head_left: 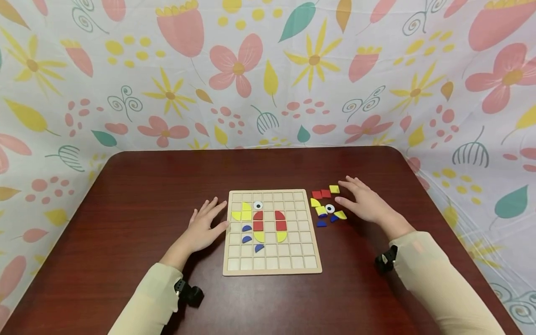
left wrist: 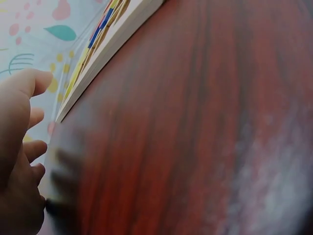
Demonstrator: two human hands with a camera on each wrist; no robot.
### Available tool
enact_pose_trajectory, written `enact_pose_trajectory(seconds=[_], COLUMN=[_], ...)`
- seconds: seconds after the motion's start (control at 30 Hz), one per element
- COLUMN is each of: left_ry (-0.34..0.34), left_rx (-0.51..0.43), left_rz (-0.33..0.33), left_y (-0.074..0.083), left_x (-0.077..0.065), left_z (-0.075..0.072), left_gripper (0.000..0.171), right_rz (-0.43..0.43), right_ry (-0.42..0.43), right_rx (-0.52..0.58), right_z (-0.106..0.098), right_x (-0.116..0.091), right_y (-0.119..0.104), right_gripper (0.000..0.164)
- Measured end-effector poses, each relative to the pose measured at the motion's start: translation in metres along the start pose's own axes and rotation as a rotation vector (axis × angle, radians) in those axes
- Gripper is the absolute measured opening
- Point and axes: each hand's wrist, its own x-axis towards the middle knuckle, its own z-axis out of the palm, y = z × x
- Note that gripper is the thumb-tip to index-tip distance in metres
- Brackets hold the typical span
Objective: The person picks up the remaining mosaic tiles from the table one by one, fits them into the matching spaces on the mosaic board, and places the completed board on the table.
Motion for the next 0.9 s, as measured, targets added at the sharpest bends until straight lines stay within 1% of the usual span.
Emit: enact_pose_trajectory(seconds=[0.27, 0.33, 0.43, 0.53, 0.63, 0.9], left_ry=[-0.01, -0.013, -0.014, -0.018, -0.02, -0.008], left_rx=[-0.051, -0.077, -0.112, -0.127, -0.124, -0.07], left_rz=[0.011, 0.011, 0.011, 0.011, 0.016, 0.025], left_y=[0.0, 0.0, 0.0, 0.001, 0.0, 0.0], left_x=[-0.001, -0.002, -0.003, -0.004, -0.003, -0.001], left_z=[0.003, 0.003, 0.002, 0.002, 0.002, 0.005], left_gripper=[0.06, 0.06, 0.06, 0.06, 0.059, 0.058], right_rz=[-0.01, -0.02, -0.032, -0.039, -0.052, -0.065], right_ry=[-0.02, -0.021, -0.019, -0.013, -0.005, -0.012], right_rx=[0.031, 0.035, 0.042, 0.051, 0.06, 0.054], right_z=[0.002, 0.002, 0.002, 0.003, 0.003, 0.005], right_x=[0.007, 0.009, 0.012, 0.015, 0.019, 0.027], right_y=[-0.001, -0.002, -0.002, -0.003, -0.004, -0.008], right_gripper=[0.07, 0.069, 0.065, 0.06, 0.054, 0.046])
